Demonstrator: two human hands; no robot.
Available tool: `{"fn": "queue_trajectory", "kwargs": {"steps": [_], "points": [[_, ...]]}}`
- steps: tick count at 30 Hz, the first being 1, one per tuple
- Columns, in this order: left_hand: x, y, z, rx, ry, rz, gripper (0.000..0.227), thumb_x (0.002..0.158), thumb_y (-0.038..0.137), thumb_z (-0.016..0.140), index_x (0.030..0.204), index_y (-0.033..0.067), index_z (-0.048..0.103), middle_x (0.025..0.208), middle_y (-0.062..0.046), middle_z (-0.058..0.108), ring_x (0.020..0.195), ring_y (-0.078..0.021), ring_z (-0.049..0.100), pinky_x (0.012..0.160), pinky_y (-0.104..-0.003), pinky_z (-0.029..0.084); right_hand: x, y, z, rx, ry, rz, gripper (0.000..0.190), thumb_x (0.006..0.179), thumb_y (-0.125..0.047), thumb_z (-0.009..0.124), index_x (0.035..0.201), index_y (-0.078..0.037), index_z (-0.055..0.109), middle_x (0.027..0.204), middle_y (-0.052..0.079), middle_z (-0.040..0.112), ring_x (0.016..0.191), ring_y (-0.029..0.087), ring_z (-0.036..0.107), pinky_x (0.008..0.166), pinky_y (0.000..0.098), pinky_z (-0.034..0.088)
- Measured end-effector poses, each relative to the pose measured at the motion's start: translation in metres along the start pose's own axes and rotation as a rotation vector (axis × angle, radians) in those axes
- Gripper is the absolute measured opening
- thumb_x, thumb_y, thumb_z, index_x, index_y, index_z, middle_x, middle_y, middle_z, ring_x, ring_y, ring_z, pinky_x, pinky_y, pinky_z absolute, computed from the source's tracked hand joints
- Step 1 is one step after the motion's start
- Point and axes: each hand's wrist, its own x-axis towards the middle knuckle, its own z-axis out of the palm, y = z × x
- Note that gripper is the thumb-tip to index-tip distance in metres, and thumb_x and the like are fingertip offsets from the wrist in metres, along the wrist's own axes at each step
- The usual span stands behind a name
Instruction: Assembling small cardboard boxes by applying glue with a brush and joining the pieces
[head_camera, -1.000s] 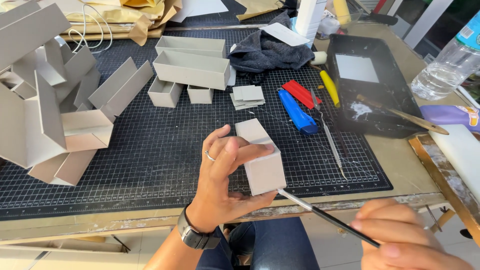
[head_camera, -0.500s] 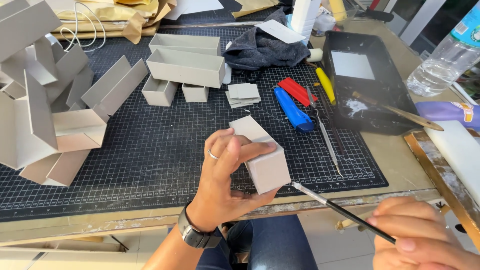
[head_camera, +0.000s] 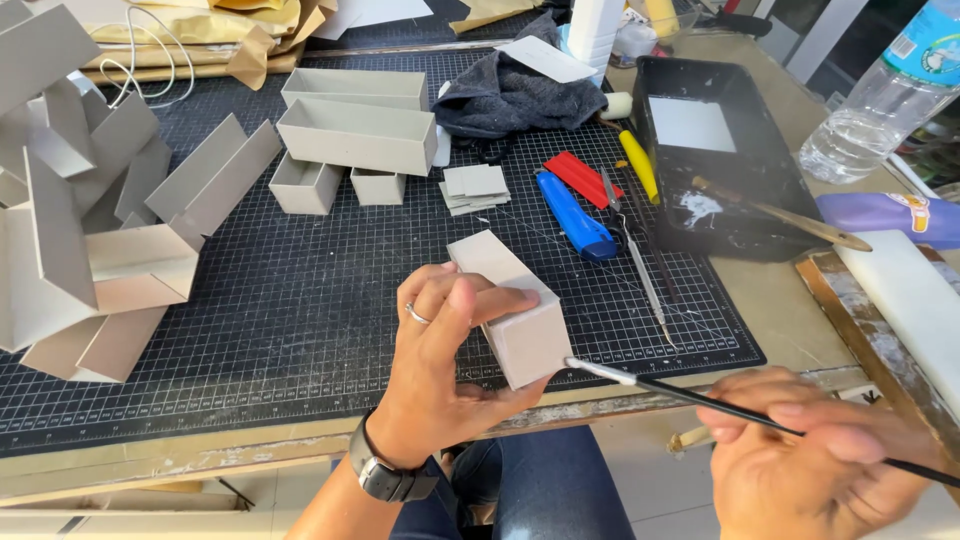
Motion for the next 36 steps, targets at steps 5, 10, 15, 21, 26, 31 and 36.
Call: {"fn": "queue_trajectory", "kwargs": {"steps": [5, 10, 15, 21, 26, 31, 36], "points": [[0.002, 0.001, -0.001, -0.002, -0.004, 0.000, 0.107, 0.096, 0.033, 0.084, 0.169, 0.0199, 0.007, 0.136, 0.003, 0.069, 0.119, -0.0198, 0.056, 0.122, -0.048, 0.033, -0.014, 0.003, -0.019, -0.159, -0.020, -0.067, 0.030, 0.126, -0.029, 0.035, 0.112, -0.003, 0.040, 0.108, 0.012, 0.044, 0.072, 0.035, 0.064, 0.072, 0.0442, 0.063], [0.001, 0.000, 0.000, 0.002, -0.001, 0.005, 0.107, 0.095, 0.034, 0.085, 0.168, 0.0193, 0.008, 0.136, 0.003, 0.069, 0.120, -0.0202, 0.055, 0.122, -0.048, 0.033, -0.005, 0.002, -0.014, -0.160, -0.016, -0.059, 0.057, 0.118, -0.055, 0.033, 0.100, 0.000, 0.034, 0.066, 0.016, 0.034, 0.057, 0.035, 0.055, 0.063, 0.0442, 0.054], [0.001, 0.001, 0.001, 0.009, -0.006, 0.001, 0.106, 0.096, 0.034, 0.084, 0.168, 0.0197, 0.008, 0.136, 0.004, 0.070, 0.120, -0.0195, 0.054, 0.122, -0.049, 0.033, -0.009, 0.010, -0.054, -0.124, -0.229, -0.018, 0.061, 0.120, -0.049, 0.024, 0.098, 0.002, 0.049, 0.091, 0.025, 0.060, 0.088, 0.043, 0.072, 0.081, 0.0457, 0.066], [-0.001, -0.001, 0.001, 0.033, -0.018, 0.002, 0.105, 0.094, 0.035, 0.085, 0.167, 0.0181, 0.011, 0.138, 0.006, 0.069, 0.125, -0.0181, 0.052, 0.124, -0.049, 0.033, -0.011, 0.011, -0.043, -0.139, 0.023, 0.089, 0.040, 0.124, -0.031, 0.027, 0.099, -0.002, 0.038, 0.084, 0.019, 0.044, 0.077, 0.043, 0.059, 0.082, 0.0483, 0.057], [-0.001, -0.001, 0.001, 0.032, -0.018, 0.003, 0.103, 0.096, 0.040, 0.082, 0.167, 0.0188, 0.010, 0.136, 0.006, 0.070, 0.121, -0.0193, 0.054, 0.123, -0.050, 0.032, 0.004, 0.008, -0.038, -0.010, -0.334, -0.225, 0.034, 0.116, -0.031, 0.035, 0.095, -0.009, 0.052, 0.086, 0.018, 0.069, 0.076, 0.028, 0.077, 0.082, 0.0425, 0.069], [-0.001, 0.001, 0.001, 0.031, -0.028, 0.003, 0.104, 0.096, 0.036, 0.083, 0.168, 0.0203, 0.009, 0.138, 0.005, 0.069, 0.127, -0.0175, 0.052, 0.125, -0.049, 0.032, 0.004, 0.021, -0.058, -0.041, -0.420, -0.271, 0.029, 0.117, -0.037, 0.033, 0.105, -0.017, 0.050, 0.091, 0.014, 0.071, 0.081, 0.031, 0.074, 0.083, 0.0415, 0.066], [-0.001, -0.002, 0.001, 0.036, -0.028, 0.007, 0.103, 0.095, 0.040, 0.083, 0.166, 0.0191, 0.011, 0.138, 0.007, 0.069, 0.125, -0.0187, 0.052, 0.123, -0.050, 0.032, 0.006, 0.008, -0.051, -0.119, -0.423, -0.221, 0.030, 0.111, -0.023, 0.034, 0.095, -0.004, 0.051, 0.085, 0.024, 0.069, 0.075, 0.030, 0.075, 0.083, 0.0455, 0.069]]}}
